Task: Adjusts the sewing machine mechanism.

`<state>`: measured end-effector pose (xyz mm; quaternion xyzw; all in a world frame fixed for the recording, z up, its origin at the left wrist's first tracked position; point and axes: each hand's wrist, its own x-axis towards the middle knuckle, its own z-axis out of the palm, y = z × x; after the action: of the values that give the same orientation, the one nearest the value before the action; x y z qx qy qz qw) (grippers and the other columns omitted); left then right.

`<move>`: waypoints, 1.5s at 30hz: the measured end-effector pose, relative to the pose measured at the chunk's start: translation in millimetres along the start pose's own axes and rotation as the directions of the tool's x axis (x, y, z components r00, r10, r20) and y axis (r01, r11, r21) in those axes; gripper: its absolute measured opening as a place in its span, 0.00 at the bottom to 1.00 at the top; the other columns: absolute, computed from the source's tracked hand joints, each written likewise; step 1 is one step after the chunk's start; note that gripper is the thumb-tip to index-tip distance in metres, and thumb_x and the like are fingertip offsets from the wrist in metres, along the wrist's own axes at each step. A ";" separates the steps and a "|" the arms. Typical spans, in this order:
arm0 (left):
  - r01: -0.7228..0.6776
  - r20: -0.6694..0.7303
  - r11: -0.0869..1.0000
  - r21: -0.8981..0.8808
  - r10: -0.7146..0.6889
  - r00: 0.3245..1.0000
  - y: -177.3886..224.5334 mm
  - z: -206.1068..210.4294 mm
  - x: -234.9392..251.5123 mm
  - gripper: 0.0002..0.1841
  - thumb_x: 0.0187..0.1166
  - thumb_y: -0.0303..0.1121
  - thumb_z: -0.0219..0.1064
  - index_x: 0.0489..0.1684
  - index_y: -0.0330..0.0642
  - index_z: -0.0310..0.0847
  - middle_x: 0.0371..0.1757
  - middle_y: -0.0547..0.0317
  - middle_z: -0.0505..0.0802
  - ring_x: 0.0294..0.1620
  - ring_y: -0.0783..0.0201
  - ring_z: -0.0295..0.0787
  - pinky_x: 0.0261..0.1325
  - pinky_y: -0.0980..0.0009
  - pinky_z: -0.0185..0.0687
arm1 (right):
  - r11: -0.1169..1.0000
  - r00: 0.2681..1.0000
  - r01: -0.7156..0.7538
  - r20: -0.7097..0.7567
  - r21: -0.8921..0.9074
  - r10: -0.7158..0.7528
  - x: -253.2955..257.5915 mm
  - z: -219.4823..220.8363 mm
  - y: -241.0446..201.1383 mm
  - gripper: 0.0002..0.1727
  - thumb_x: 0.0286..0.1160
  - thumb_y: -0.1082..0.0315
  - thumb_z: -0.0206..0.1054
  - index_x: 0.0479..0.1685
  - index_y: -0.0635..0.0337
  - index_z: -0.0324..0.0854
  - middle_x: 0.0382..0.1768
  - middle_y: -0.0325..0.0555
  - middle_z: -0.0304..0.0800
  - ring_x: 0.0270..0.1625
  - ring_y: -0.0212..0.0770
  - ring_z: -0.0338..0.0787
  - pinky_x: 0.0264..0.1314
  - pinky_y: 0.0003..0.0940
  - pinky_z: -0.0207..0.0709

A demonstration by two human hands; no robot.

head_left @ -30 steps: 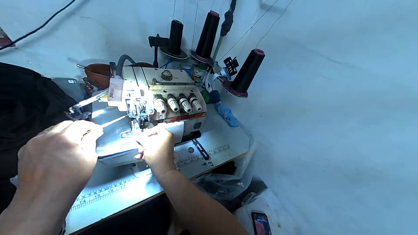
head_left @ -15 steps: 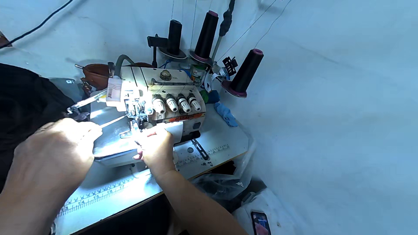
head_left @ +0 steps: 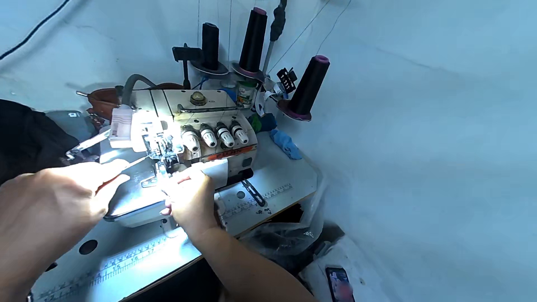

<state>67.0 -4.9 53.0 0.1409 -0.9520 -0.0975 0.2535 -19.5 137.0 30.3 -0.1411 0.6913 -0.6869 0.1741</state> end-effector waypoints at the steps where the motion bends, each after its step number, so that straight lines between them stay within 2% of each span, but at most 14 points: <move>1: -0.028 0.003 0.999 0.044 0.028 1.000 -2.3 2.2 -1.9 0.11 0.84 0.25 0.64 0.55 0.33 0.90 0.43 0.35 0.92 0.44 0.32 0.91 0.45 0.31 0.79 | 1.000 1.000 0.001 0.002 -0.004 -0.001 0.1 0.2 0.0 0.05 0.78 0.73 0.70 0.38 0.66 0.79 0.21 0.47 0.84 0.16 0.33 0.84 0.22 0.30 0.84; 2: -0.082 -0.015 0.994 0.074 0.083 0.996 -9.7 7.2 -3.8 0.12 0.85 0.26 0.62 0.57 0.33 0.89 0.40 0.35 0.92 0.40 0.32 0.91 0.40 0.33 0.79 | 1.000 1.000 0.001 0.003 -0.008 -0.001 0.1 0.2 0.1 0.06 0.79 0.73 0.70 0.39 0.66 0.79 0.21 0.46 0.84 0.17 0.33 0.84 0.22 0.30 0.84; 3: -0.159 -0.078 0.979 0.128 0.170 0.982 -25.9 19.7 -5.5 0.14 0.85 0.31 0.58 0.57 0.37 0.89 0.36 0.41 0.90 0.32 0.37 0.90 0.30 0.39 0.77 | 1.000 1.000 0.005 0.004 -0.009 -0.005 0.1 -0.1 0.8 0.05 0.79 0.73 0.70 0.39 0.66 0.79 0.21 0.46 0.84 0.17 0.33 0.84 0.22 0.30 0.84; 4: -0.198 -0.119 0.969 0.149 0.216 0.969 -39.5 30.3 -6.8 0.16 0.87 0.35 0.56 0.57 0.39 0.89 0.34 0.44 0.88 0.28 0.41 0.88 0.26 0.43 0.76 | 1.000 1.000 0.018 0.004 -0.013 -0.018 0.1 -0.2 2.0 0.05 0.78 0.73 0.70 0.39 0.66 0.79 0.21 0.46 0.83 0.17 0.34 0.84 0.22 0.30 0.84; 6: -0.218 -0.105 0.963 0.160 0.236 0.966 -49.5 35.5 -8.5 0.16 0.90 0.37 0.54 0.59 0.41 0.87 0.33 0.47 0.85 0.27 0.44 0.85 0.27 0.47 0.75 | 0.999 0.999 0.038 0.006 -0.027 -0.038 -0.2 -0.7 3.4 0.05 0.79 0.73 0.70 0.39 0.66 0.80 0.21 0.47 0.83 0.17 0.34 0.84 0.23 0.32 0.85; 9: -0.291 -0.123 0.940 0.180 0.315 0.941 -38.3 26.9 -4.4 0.19 0.90 0.35 0.49 0.55 0.34 0.85 0.29 0.42 0.82 0.22 0.39 0.81 0.21 0.43 0.69 | 0.997 0.998 0.065 -0.006 -0.028 -0.065 0.2 0.0 5.1 0.06 0.78 0.73 0.70 0.38 0.66 0.79 0.21 0.47 0.83 0.17 0.34 0.84 0.22 0.31 0.85; 11: -0.326 -0.118 0.914 0.243 0.361 0.925 -37.5 23.3 -2.6 0.19 0.89 0.33 0.46 0.54 0.34 0.84 0.28 0.43 0.80 0.18 0.40 0.79 0.18 0.45 0.67 | 0.997 0.997 0.079 -0.007 -0.025 -0.079 -0.2 0.4 5.5 0.05 0.77 0.74 0.70 0.37 0.66 0.79 0.21 0.47 0.83 0.17 0.34 0.84 0.22 0.32 0.84; 14: -0.334 -0.103 0.897 0.289 0.376 0.921 -38.0 23.1 -2.3 0.17 0.89 0.28 0.47 0.59 0.33 0.84 0.29 0.43 0.80 0.17 0.41 0.78 0.17 0.47 0.67 | 0.997 0.997 0.075 -0.002 -0.027 -0.075 -0.4 -0.1 4.9 0.06 0.77 0.73 0.71 0.37 0.65 0.79 0.21 0.47 0.83 0.17 0.34 0.84 0.23 0.32 0.85; 19: -0.326 -0.090 0.904 0.278 0.362 0.928 -39.3 25.1 -3.7 0.16 0.83 0.20 0.51 0.59 0.30 0.83 0.30 0.39 0.82 0.19 0.37 0.80 0.20 0.43 0.70 | 0.998 0.998 0.067 -0.003 -0.013 -0.067 -0.6 -0.4 4.5 0.06 0.78 0.74 0.70 0.38 0.66 0.79 0.21 0.47 0.83 0.17 0.34 0.84 0.23 0.31 0.85; 27: -0.355 -0.009 0.879 0.317 0.377 0.926 -39.6 17.7 -0.6 0.24 0.74 0.10 0.55 0.68 0.31 0.82 0.34 0.37 0.83 0.23 0.37 0.83 0.24 0.43 0.76 | 0.996 0.996 0.089 -0.009 -0.029 -0.089 -0.1 0.0 5.1 0.05 0.77 0.75 0.69 0.35 0.65 0.79 0.21 0.46 0.82 0.17 0.33 0.83 0.23 0.31 0.84; 30: -0.380 -0.010 0.875 0.301 0.402 0.916 -42.7 17.9 -0.4 0.23 0.74 0.11 0.55 0.68 0.29 0.81 0.35 0.36 0.83 0.23 0.36 0.83 0.24 0.43 0.75 | 0.995 0.995 0.096 -0.012 -0.035 -0.096 0.0 0.5 5.4 0.05 0.77 0.75 0.69 0.35 0.65 0.79 0.21 0.46 0.83 0.17 0.34 0.83 0.23 0.31 0.84; 37: -0.306 -0.040 0.893 0.329 0.337 0.941 -39.3 24.3 -4.7 0.24 0.75 0.09 0.55 0.69 0.30 0.80 0.37 0.34 0.85 0.27 0.34 0.85 0.27 0.41 0.77 | 0.996 0.996 0.089 -0.018 -0.020 -0.090 -1.0 0.7 4.4 0.06 0.77 0.75 0.70 0.34 0.66 0.78 0.18 0.45 0.81 0.16 0.32 0.82 0.21 0.29 0.82; 41: -0.354 0.006 0.879 0.320 0.372 0.928 -40.3 18.6 -1.2 0.25 0.73 0.10 0.55 0.71 0.31 0.80 0.36 0.35 0.83 0.24 0.36 0.83 0.25 0.42 0.76 | 0.994 0.995 0.101 -0.011 -0.033 -0.101 -0.8 -0.2 5.1 0.06 0.77 0.75 0.70 0.35 0.66 0.78 0.20 0.46 0.83 0.17 0.33 0.83 0.23 0.31 0.84; 45: -0.398 -0.057 0.899 0.180 0.414 0.909 -46.4 16.8 5.8 0.15 0.83 0.23 0.56 0.58 0.32 0.87 0.34 0.40 0.86 0.26 0.39 0.85 0.26 0.43 0.76 | 0.997 0.997 0.075 -0.011 -0.025 -0.075 -0.7 0.0 4.2 0.06 0.77 0.75 0.70 0.35 0.66 0.79 0.22 0.46 0.83 0.17 0.33 0.83 0.22 0.30 0.84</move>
<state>63.8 -48.5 29.4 -0.0359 -0.9523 0.0431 0.3001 -18.7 137.4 26.1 -0.1649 0.6950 -0.6851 0.1425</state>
